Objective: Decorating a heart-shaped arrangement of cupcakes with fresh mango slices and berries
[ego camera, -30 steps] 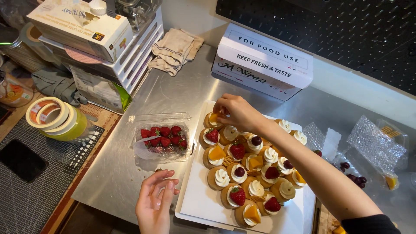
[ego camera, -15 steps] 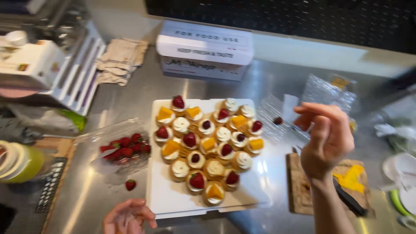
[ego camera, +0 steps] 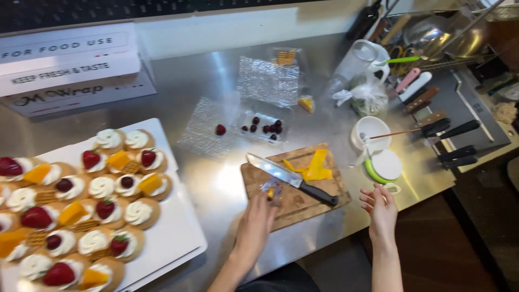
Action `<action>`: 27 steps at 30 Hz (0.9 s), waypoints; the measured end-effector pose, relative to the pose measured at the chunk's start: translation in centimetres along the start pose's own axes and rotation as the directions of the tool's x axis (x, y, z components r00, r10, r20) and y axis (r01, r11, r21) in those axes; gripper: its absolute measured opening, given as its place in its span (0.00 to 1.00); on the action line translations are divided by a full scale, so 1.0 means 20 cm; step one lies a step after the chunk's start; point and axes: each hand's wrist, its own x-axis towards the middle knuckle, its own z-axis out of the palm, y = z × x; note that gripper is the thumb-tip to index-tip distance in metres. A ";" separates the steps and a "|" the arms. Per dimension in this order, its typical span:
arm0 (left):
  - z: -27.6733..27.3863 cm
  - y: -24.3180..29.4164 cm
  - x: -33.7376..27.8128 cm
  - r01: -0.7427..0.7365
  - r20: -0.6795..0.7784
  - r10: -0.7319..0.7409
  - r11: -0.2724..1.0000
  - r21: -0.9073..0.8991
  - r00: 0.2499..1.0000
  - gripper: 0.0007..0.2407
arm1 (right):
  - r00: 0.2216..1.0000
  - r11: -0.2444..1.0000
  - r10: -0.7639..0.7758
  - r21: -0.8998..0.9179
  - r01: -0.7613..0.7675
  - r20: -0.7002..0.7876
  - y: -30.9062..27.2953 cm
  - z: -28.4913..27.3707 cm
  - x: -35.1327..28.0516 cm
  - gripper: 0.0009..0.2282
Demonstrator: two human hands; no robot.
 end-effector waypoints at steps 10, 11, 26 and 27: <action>0.54 -0.23 0.15 0.300 -0.266 -0.167 0.733 0.611 0.949 0.18 | 0.988 0.965 0.153 0.212 -0.155 0.028 -0.05 -0.14 1.27 0.31; 0.51 -0.18 0.15 0.265 -0.210 -0.170 0.752 0.604 0.963 0.27 | 0.986 0.968 0.158 0.189 -0.164 0.049 -0.05 -0.12 1.37 0.35; 0.68 -0.01 0.30 0.568 -0.460 -0.368 0.693 0.443 0.808 0.10 | 0.655 0.618 -0.701 -0.217 0.755 0.282 -0.22 0.00 1.23 0.06; 0.67 -0.02 0.29 0.582 -0.470 -0.376 0.681 0.444 0.798 0.10 | 0.655 0.623 -0.696 -0.204 0.755 0.295 -0.21 -0.01 1.24 0.06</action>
